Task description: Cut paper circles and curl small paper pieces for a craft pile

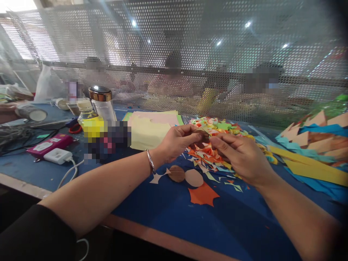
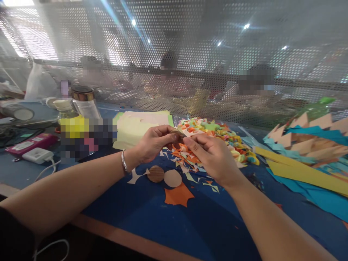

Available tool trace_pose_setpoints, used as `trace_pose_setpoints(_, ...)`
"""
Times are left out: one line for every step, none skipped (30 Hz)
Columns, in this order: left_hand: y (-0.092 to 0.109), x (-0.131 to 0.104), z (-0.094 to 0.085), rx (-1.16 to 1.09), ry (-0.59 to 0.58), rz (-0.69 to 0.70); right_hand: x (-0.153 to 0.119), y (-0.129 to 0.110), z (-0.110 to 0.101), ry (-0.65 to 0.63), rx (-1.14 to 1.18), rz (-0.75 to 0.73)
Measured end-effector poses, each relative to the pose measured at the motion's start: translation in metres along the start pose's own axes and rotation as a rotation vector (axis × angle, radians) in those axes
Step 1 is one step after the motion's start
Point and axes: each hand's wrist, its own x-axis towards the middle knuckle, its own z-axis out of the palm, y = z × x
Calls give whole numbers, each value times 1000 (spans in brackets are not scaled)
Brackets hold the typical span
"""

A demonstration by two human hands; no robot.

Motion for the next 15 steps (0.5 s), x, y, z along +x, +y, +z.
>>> trace_pose_setpoints(0,0,0,4,2,-6,0,0,0,-2,-3,-1)
trace_pose_setpoints(1,0,0,7,2,-10,0,-1,-1,0,-9,-1)
trace_pose_setpoints(1,0,0,8,0,-13,0,0,-1,3,-17,-2)
trace_pose_setpoints(1,0,0,7,0,-14,0,0,-2,3,-26,-1)
trace_pose_setpoints(1,0,0,3,1,-13,0,1,-2,3,-35,0)
trace_pose_setpoints(0,1,-1,-4,2,-9,0,1,-3,4,-40,1)
trace_pose_setpoints(0,1,-1,-14,3,0,0,1,-3,2,-42,2)
trace_pose_setpoints(-1,2,-2,-25,2,13,0,1,-3,2,-40,1)
trace_pose_setpoints(-1,2,-2,-37,-2,28,0,1,-3,3,-40,0)
trace_pose_setpoints(-1,2,-3,-45,-4,39,0,-1,-3,5,-42,-2)
trace_pose_setpoints(-2,3,-4,-47,-6,42,1,-2,-3,7,-53,-9)
trace_pose_setpoints(-2,3,-4,-44,-4,38,1,-3,-4,9,-72,-20)
trace_pose_setpoints(-2,3,-5,-35,2,27,1,-5,-4,11,-93,-35)
trace_pose_setpoints(-1,3,-5,-25,10,14,1,-7,-4,13,-112,-50)
trace_pose_setpoints(-1,3,-5,-17,17,3,1,-8,-4,13,-128,-63)
